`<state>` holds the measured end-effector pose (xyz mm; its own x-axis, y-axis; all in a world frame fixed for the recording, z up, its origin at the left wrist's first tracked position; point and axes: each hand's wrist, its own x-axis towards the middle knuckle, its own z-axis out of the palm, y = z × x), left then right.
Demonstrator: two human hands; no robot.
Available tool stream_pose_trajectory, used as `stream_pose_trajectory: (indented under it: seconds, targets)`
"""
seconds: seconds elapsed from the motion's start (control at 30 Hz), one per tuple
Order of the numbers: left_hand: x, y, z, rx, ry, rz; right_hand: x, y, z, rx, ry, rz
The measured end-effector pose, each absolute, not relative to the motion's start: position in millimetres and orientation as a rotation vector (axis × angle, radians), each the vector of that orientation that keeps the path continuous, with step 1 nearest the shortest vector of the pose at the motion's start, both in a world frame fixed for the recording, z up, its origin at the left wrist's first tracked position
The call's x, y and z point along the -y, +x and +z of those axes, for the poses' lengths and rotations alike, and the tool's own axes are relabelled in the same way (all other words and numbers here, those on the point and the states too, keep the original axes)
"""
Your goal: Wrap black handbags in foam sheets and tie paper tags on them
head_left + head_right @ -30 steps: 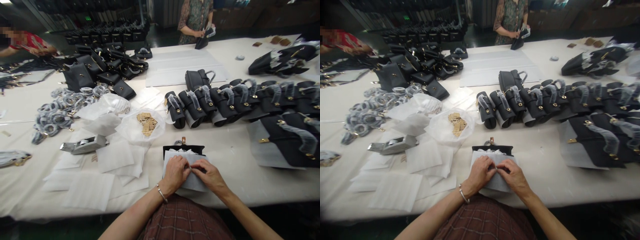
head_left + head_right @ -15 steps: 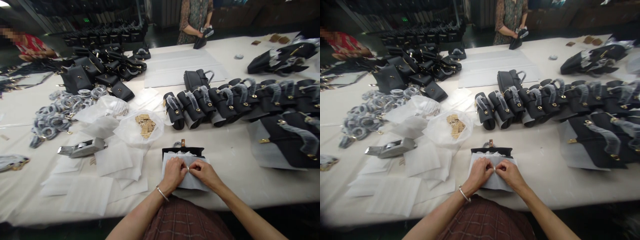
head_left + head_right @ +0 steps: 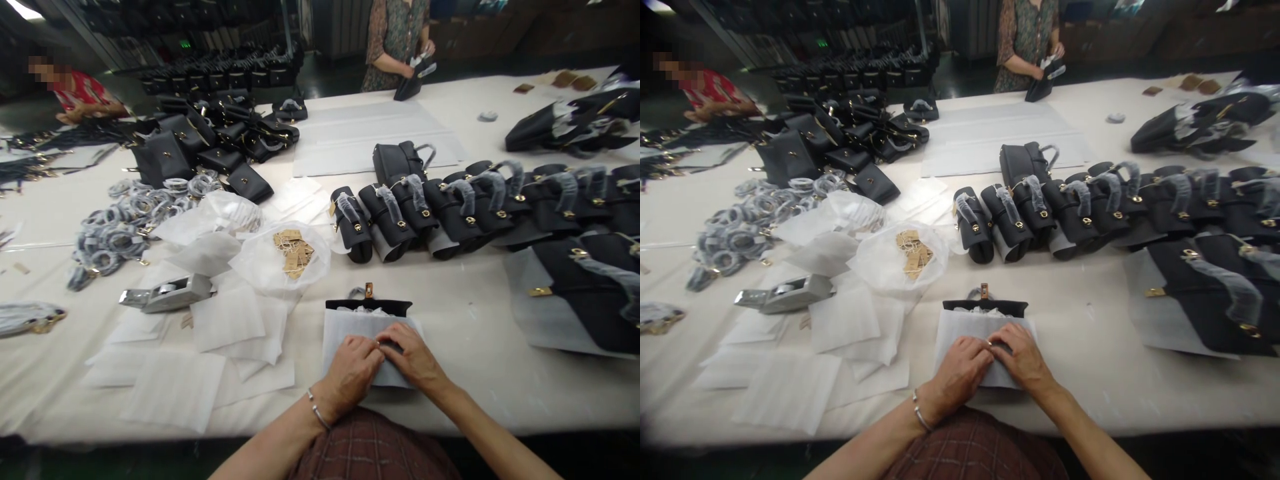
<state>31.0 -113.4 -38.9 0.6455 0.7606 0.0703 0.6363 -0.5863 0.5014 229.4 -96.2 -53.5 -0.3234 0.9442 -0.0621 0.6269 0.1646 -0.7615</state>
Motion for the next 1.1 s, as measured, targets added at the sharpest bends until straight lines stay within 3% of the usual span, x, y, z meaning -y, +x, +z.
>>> stream_pose_trajectory:
  seconds: [0.27,0.5,0.7,0.87,1.1]
  targets:
    - [122,24,-28,-1.053,2.546,0.343,81,251,-38,1.751,-1.520,1.267]
    - [121,22,-31,-1.023,2.583,0.304,20,230,-9,1.794,-1.653,0.720]
    - [119,23,-30,-1.038,2.600,0.250,-35,196,-14,2.156,-1.684,1.002]
    - [118,21,-35,-1.061,2.609,0.241,-4,189,4,2.285,-1.616,0.996]
    - [118,22,-42,-1.045,2.710,0.287,76,202,-25,2.309,-1.307,0.554]
